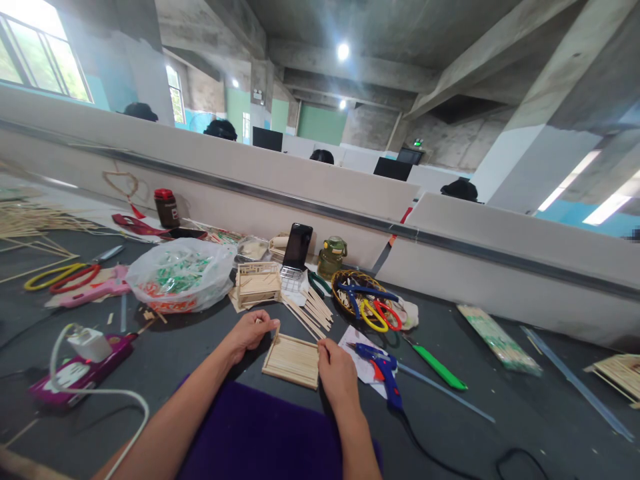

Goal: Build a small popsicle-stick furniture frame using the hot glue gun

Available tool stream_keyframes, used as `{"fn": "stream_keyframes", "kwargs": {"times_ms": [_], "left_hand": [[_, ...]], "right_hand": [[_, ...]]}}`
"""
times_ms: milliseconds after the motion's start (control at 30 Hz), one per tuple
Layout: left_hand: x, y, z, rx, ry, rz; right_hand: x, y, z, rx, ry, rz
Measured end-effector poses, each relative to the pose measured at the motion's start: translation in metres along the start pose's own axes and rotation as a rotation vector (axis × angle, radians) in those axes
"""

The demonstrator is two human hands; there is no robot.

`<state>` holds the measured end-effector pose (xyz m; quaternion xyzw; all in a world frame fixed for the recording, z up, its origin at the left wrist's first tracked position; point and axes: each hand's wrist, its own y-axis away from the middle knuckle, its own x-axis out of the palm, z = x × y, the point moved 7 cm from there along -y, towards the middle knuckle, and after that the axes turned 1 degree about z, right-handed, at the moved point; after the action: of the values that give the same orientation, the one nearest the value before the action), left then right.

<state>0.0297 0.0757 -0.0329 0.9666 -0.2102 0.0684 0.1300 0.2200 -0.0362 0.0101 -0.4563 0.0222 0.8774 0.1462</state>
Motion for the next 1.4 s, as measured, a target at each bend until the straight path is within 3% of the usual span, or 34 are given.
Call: {"fn": "stream_keyframes", "kwargs": {"times_ms": [1400], "left_hand": [[-0.0012,0.0016,-0.0009,-0.007,0.002,-0.018]], "right_hand": [[0.0002,0.0000,-0.0013,0.001,0.007,0.001]]}}
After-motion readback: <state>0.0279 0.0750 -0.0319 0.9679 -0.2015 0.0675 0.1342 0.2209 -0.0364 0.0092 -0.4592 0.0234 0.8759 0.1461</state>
